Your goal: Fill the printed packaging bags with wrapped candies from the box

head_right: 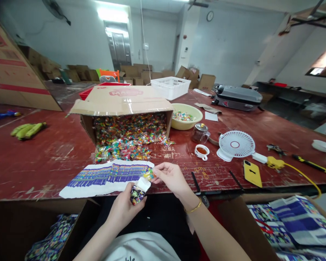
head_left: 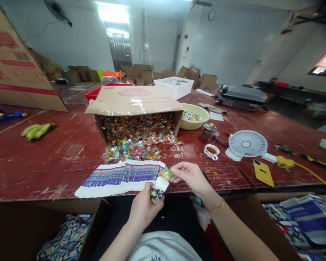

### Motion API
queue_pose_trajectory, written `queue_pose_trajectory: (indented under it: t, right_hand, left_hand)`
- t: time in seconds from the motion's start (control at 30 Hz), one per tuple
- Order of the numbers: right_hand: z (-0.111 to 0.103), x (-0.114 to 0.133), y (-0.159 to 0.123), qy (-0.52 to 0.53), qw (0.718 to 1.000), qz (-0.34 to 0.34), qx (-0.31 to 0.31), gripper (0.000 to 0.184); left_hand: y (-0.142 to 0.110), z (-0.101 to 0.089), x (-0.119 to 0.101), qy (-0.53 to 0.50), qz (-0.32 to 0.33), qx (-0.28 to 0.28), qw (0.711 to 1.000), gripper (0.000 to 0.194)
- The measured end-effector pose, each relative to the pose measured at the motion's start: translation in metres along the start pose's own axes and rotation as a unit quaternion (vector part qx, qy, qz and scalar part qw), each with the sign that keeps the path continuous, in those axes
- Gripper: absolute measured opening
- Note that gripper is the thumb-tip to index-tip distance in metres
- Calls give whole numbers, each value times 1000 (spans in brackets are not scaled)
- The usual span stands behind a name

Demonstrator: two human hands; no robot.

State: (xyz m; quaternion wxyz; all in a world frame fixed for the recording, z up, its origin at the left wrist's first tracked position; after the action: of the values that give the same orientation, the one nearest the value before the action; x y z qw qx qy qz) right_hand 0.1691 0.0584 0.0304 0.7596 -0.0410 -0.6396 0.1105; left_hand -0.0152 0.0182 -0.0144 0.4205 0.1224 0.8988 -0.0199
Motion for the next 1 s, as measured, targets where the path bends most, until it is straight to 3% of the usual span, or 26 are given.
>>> queue_pose_trajectory:
  t: [0.1,0.17,0.27,0.37,0.63,0.83,0.93,1.0]
  right_hand:
    - [-3,-3,0,6,1000,-13,5,27]
    - [-4,-5,-1,13,1000,-15,8,26]
    - [-3,-7,-6,24,1000,-10,14,24]
    - [4,-8,-12,37,999,-4,34,23]
    - [11,-6,-23,23,999,19,28,24]
    - [19,-11,-23,42,998,14,33,28]
    - [6,-10,-14,3,998,38,58,26]
    - [-16,4,7,-61,992,75,79,27]
  left_hand:
    - [1,2,3,-31,-5,-15,999,33]
    - [4,2,2,-111,-13,-58,992,37]
    - [10,0,-9,-319,-49,-125,938,42]
    - [17,-5,-25,-447,-50,-107,886,41]
    - [21,-6,-40,-517,-26,-91,850,27]
    - [23,-9,-42,-497,-20,-95,862,33]
    - [22,-10,-40,-467,-60,-125,874,41]
    - [19,-10,-36,-452,-86,-144,876,41]
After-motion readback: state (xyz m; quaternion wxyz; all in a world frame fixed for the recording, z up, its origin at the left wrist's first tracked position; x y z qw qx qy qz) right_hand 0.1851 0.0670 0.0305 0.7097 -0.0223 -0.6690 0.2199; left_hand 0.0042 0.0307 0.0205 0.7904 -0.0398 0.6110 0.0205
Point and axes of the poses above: each hand's wrist, its own y-axis towards the middle knuckle, its own z-axis out of the palm, x = y × z, the point moved 1 cm from there along y, towards the middle knuckle, and after that the axes turned 8 degrees about z, right-handed, at the moved point
